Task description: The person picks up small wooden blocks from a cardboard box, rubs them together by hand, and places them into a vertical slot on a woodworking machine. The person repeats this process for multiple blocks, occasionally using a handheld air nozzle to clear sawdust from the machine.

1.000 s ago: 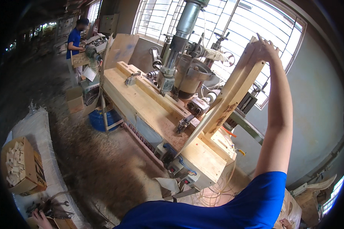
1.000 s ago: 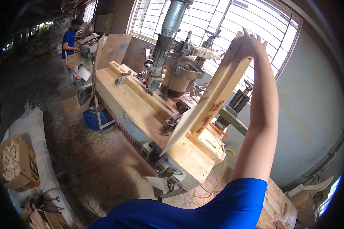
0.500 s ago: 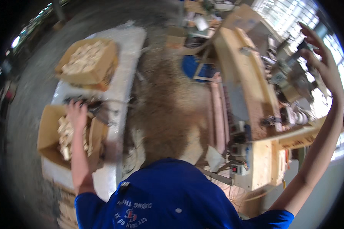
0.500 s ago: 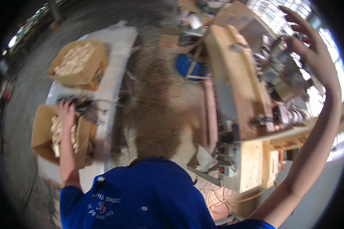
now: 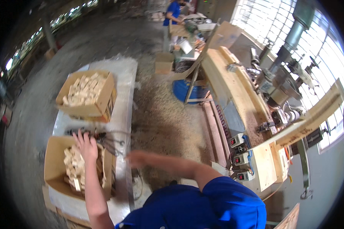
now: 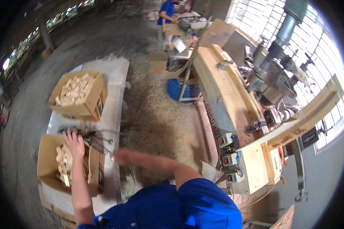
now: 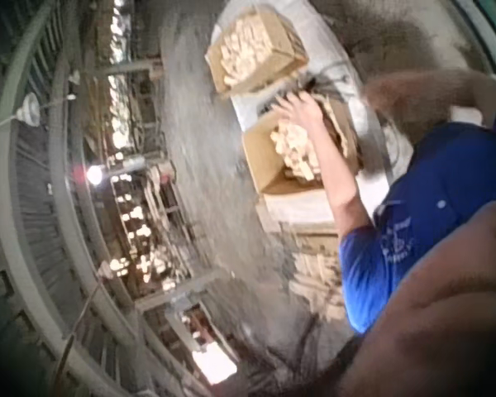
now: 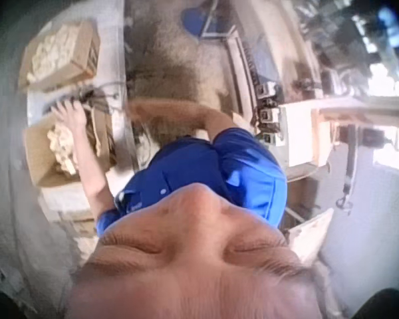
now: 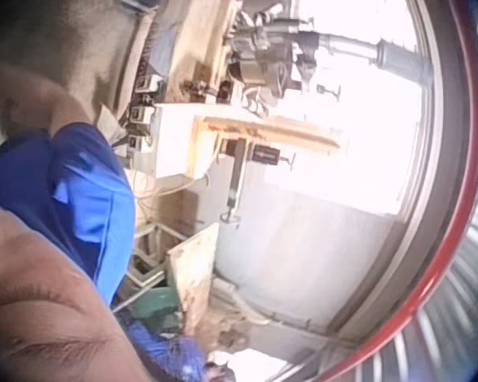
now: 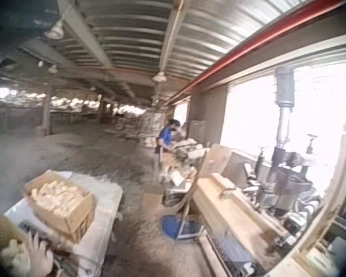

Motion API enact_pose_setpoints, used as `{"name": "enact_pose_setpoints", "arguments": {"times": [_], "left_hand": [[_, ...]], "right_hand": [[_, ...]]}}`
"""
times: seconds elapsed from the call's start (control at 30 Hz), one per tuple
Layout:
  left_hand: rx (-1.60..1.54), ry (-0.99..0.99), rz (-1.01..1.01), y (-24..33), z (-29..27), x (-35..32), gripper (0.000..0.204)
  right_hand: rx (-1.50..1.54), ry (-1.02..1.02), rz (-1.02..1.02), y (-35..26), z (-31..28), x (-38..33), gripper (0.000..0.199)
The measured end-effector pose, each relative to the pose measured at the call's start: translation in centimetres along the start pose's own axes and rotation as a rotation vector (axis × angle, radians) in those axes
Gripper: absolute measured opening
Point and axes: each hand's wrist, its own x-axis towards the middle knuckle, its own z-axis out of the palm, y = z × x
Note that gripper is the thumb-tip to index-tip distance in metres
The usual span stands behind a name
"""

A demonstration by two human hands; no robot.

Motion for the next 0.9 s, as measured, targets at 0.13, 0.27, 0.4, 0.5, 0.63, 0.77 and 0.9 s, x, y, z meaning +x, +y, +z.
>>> {"name": "enact_pose_setpoints", "arguments": {"times": [0.13,0.27,0.4,0.5,0.63,0.77,0.9], "left_hand": [[-0.006,-0.021,-0.016,-0.9,-1.2,1.1,0.031],[-0.006,-0.022,-0.019,-2.2,-2.0,1.5,0.032],[-0.059,-0.032,-0.026,-2.4,-2.9,1.0,0.027],[0.046,-0.111,-0.094,-5.1,-2.7,0.2,0.029],[-0.226,-0.168,0.18,-7.7,-2.1,2.2,0.02],[-0.233,-0.271,0.477,-10.9,-3.1,-1.0,0.03],[-0.302,-0.199,0.488,-15.3,-1.8,-0.7,0.039]], "right_hand": [[0.015,-0.335,-0.159,-2.4,8.8,-1.9,0.019],[-0.185,-0.597,-0.09,-1.6,14.0,-4.6,0.024],[-0.366,-0.544,-0.162,0.5,17.2,-5.9,0.029],[-0.299,-0.666,0.112,-2.2,13.2,-3.5,0.031],[-0.088,-0.032,0.167,-0.7,14.1,3.3,0.031],[0.16,0.342,0.321,-6.0,10.7,13.6,0.025],[0.09,0.418,-0.012,-6.8,8.9,23.9,0.023]]}}
